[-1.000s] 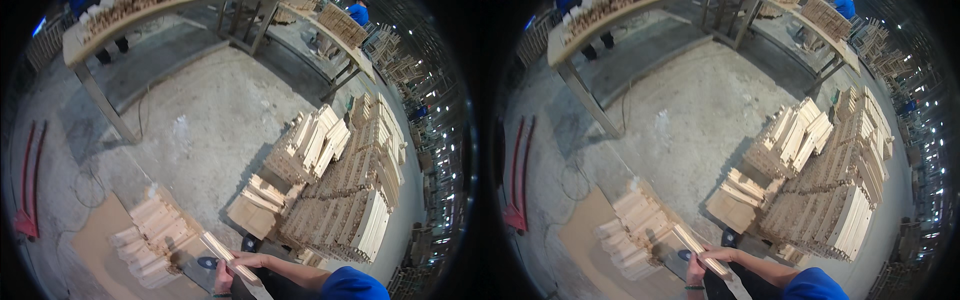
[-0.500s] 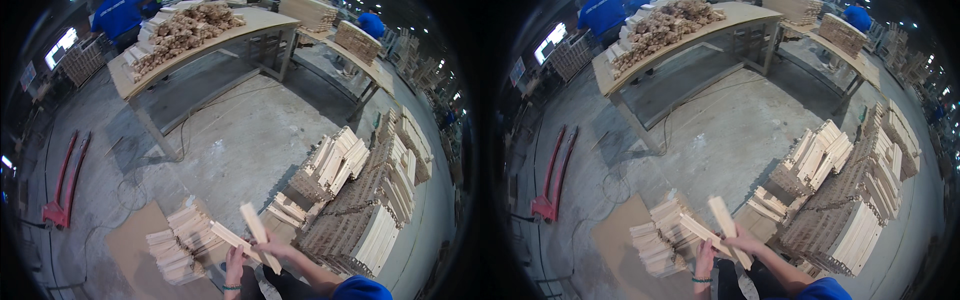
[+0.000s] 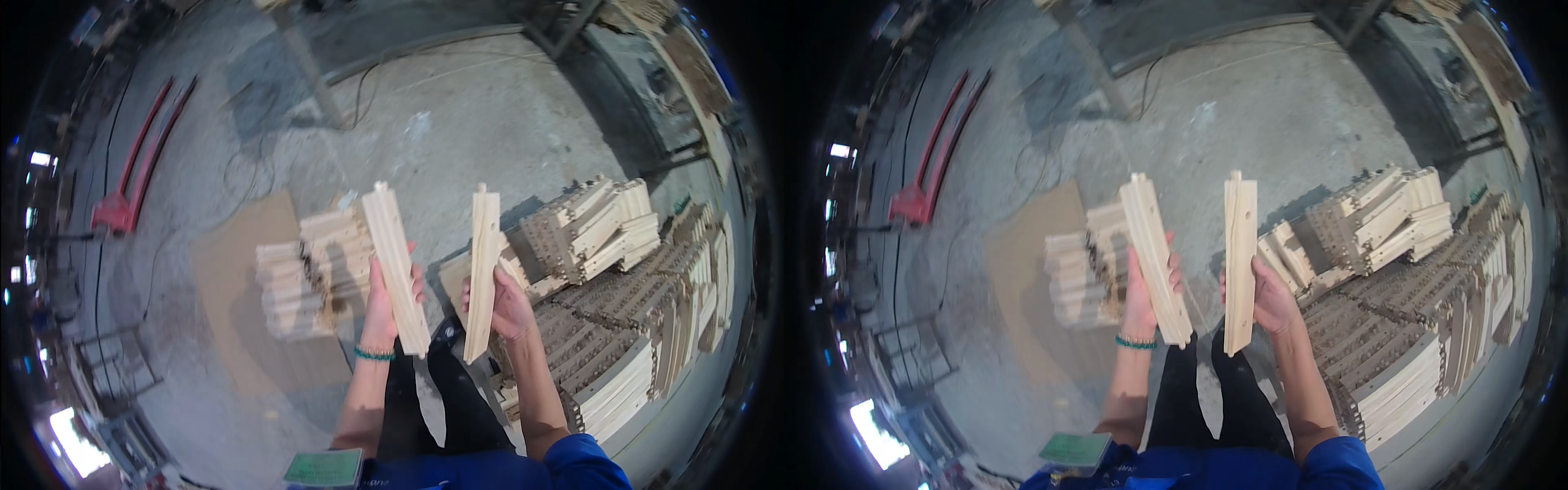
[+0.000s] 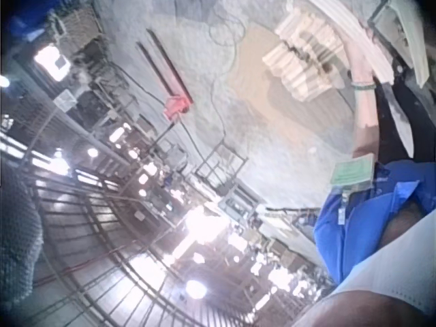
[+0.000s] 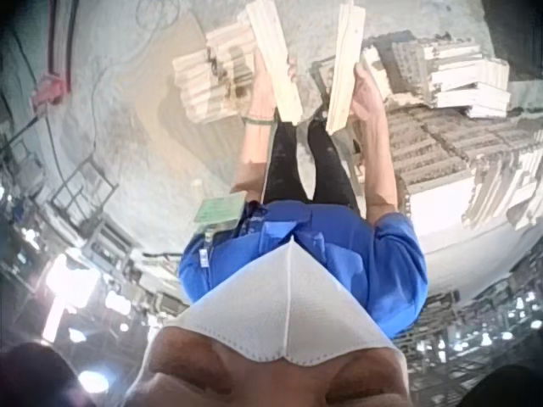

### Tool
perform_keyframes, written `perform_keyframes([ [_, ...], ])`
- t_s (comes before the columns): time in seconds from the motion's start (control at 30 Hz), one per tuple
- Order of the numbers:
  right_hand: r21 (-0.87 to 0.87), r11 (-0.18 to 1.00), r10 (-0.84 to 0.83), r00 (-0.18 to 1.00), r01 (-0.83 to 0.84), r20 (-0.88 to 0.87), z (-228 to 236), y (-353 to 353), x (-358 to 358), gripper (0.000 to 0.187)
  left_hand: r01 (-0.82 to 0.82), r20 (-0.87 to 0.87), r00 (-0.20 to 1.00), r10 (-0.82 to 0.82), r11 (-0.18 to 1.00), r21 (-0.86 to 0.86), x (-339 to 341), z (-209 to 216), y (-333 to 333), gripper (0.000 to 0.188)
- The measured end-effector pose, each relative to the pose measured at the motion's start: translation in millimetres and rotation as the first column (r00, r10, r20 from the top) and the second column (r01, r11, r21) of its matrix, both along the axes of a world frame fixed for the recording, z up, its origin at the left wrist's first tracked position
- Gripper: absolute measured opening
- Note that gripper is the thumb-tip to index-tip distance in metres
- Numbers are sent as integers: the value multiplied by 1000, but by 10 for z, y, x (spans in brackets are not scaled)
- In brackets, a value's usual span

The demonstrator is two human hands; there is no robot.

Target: The person picks up a cardboard sheet and places it on the floor. Then the person repeatedly picks up small wooden parts from a pile, holds them in both hands, and places them onto the cardboard sheet, forming a growing stack.

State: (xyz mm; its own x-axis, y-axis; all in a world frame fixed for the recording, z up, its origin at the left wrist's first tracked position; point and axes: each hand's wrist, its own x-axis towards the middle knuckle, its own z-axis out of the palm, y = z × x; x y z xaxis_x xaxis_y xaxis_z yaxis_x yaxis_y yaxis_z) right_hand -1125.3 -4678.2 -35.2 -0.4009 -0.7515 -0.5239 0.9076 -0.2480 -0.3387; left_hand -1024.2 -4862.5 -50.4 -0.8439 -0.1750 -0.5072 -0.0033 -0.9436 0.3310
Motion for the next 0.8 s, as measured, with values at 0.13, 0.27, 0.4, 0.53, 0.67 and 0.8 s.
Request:
perform_keyframes([
  [0.13, -124, 992, 36, 999, -38, -16, -97, -216, 28, 39, 1, -99, 995, 4, 999, 53, 38, -70, -149, 68],
  [0.27, -78, 989, 125, 992, -127, -34, -228, -346, 9, 38, -23, -145, 989, 33, 997, 69, 132, -195, -200, 70],
  [0.4, -4, 983, 181, 977, -183, -111, -212, -575, 10, 36, -83, -104, 991, 84, 996, 13, 257, -314, -282, 68],
  [0.53, 111, 957, 284, 937, -266, -204, -309, -694, -5, 42, -122, -65, 991, 117, 990, -71, 369, -419, -344, 51],
  [0.67, 220, 917, 378, 902, -333, -208, -505, -868, 83, 55, -112, 65, 990, 125, 978, -176, 508, -488, -492, 45],
  [0.8, 370, 861, 473, 814, -348, -336, -553, -1245, 502, 65, -61, 199, 966, 166, 891, -451, 674, -736, -558, 59],
])
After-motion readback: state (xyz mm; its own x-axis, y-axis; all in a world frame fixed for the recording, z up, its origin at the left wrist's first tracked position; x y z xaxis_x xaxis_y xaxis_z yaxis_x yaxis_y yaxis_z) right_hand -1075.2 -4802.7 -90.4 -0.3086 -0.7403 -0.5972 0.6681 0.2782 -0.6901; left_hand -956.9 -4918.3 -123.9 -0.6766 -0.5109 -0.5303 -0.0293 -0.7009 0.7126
